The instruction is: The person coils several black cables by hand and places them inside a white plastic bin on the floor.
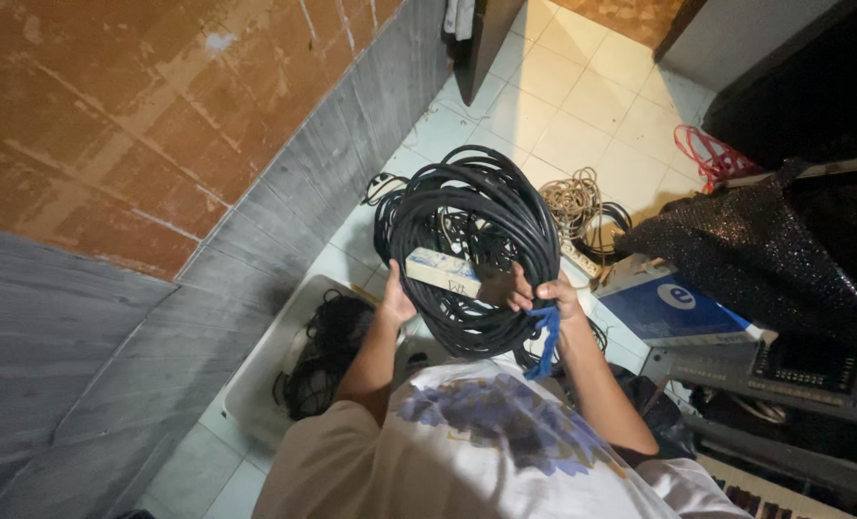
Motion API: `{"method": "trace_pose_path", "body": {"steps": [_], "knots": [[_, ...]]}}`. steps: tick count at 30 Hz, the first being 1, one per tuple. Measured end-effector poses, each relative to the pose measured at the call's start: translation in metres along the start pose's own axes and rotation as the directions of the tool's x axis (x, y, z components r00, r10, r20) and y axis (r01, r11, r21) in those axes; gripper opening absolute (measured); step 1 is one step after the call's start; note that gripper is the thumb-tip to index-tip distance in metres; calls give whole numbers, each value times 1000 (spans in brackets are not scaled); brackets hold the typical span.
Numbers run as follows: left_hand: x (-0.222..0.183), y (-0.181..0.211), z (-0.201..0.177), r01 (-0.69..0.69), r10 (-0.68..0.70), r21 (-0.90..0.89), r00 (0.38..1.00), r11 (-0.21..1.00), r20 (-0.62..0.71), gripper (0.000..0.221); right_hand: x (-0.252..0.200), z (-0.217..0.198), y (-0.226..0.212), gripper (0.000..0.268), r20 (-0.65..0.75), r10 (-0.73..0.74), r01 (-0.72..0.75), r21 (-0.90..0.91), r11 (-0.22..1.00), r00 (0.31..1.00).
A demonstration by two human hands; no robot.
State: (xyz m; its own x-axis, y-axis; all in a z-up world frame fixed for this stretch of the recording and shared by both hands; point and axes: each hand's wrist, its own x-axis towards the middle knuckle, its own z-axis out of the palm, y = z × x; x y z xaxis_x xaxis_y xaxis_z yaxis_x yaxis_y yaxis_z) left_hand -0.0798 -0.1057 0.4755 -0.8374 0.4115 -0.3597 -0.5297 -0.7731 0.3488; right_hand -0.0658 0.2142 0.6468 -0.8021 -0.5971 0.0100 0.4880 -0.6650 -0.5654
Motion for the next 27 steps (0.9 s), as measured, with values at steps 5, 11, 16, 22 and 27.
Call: {"method": "trace_pose_path", "body": {"steps": [5, 11, 16, 22, 27], "knots": [[4, -9, 4, 20, -20, -49, 1000, 999, -4, 121, 5, 10, 7, 61, 46, 67, -67, -9, 998, 997], [6, -14, 6, 7, -10, -62, 999, 998, -49, 122, 6, 17, 9, 62, 69, 106, -106, -9, 994, 992], [3, -15, 8, 39, -41, -53, 999, 998, -31, 122, 10, -10, 12, 63, 100, 109, -112, 29, 993, 989], [-6, -19, 12, 40, -41, -17, 994, 999, -98, 110, 17, -37, 18, 61, 217, 199, -232, 143, 962, 956], [-5, -16, 15, 57, -62, -28, 976, 998, -209, 100, 25, -34, 24, 53, 381, 178, -279, 230, 932, 907]]}}
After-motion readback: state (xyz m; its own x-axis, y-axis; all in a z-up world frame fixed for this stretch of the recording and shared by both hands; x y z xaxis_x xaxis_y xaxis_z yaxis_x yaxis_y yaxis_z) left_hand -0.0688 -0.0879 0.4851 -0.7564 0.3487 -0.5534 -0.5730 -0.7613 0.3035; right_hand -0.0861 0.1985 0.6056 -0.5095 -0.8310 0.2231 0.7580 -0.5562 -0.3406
